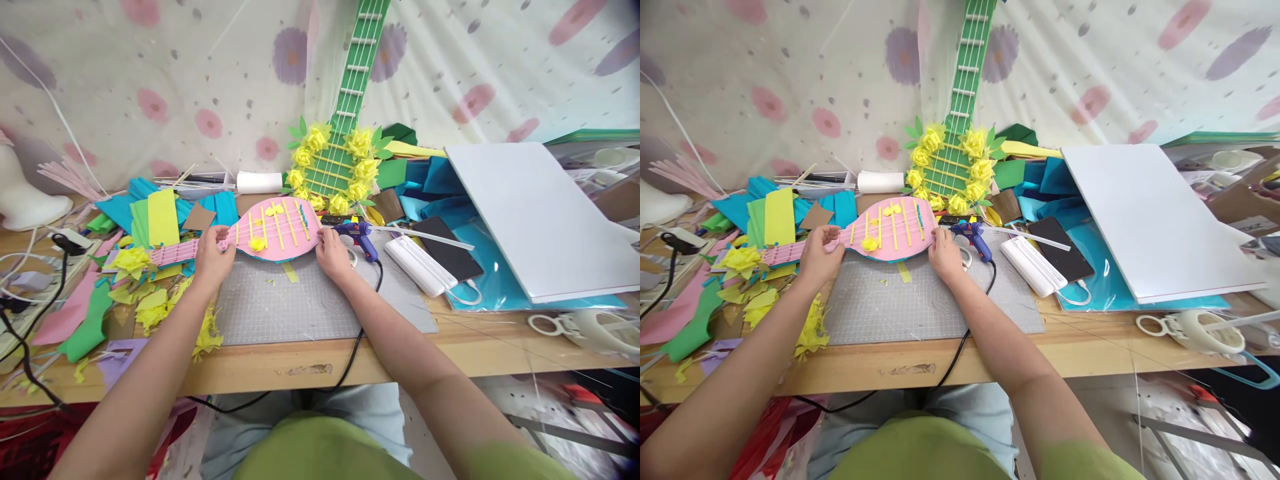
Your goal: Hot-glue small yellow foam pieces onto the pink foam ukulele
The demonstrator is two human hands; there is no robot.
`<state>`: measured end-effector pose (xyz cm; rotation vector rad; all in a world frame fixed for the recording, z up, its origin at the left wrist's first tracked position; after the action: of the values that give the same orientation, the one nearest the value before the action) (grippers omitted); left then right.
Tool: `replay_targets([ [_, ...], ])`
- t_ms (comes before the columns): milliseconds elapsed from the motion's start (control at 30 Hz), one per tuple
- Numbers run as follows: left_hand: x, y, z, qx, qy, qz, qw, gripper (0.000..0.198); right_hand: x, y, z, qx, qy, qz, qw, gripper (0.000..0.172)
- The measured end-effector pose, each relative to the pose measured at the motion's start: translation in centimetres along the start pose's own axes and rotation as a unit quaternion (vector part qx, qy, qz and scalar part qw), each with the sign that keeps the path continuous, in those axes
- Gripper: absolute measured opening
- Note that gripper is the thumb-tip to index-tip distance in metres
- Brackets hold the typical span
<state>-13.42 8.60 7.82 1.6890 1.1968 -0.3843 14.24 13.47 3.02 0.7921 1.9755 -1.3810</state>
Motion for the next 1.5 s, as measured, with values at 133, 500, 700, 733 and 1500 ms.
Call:
replay_targets([
  [133, -0.1, 1.0, -1.3, -0.029, -0.032, -0.002, 0.999, 0.032, 0.4, -0.1, 0.3, -0.017, -0.008, -0.002, 1.0, 0.03],
  [500, 4.3, 2.9, -6.3, -0.025, -0.159, -0.131, 0.978, 0.023, 0.3, 0.2, 0.2, -0.016, -0.002, 0.029, 0.999, 0.024],
  [700, 7.3, 4.2, -8.4, 0.055, -0.208, -0.159, 0.964, 0.031, 0.0, 0.0, 0.9, -0.034, -0.005, 0.027, 0.999, 0.032],
  [733, 7.4, 4.2, -8.5, 0.046, -0.213, -0.167, 0.962, 0.031, -0.1, 0.0, 0.9, -0.037, -0.004, 0.023, 0.999, 0.032],
  [1500, 7.3, 0.2, -9.2, -0.159, -0.114, 0.144, 0.97, 0.026, -8.8, 3.6, 4.5, -0.049, -0.009, 0.008, 0.999, 0.01],
])
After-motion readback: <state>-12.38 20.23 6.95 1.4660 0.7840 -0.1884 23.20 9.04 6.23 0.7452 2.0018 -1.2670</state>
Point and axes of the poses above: each hand's wrist, its own z-axis away from the middle knuckle, its own x-axis out of the palm, y = z × x, the point moved 8 cm from there along -z, towards the middle knuckle, and after that the axes turned 5 degrees about -z, right-handed, at the moved point
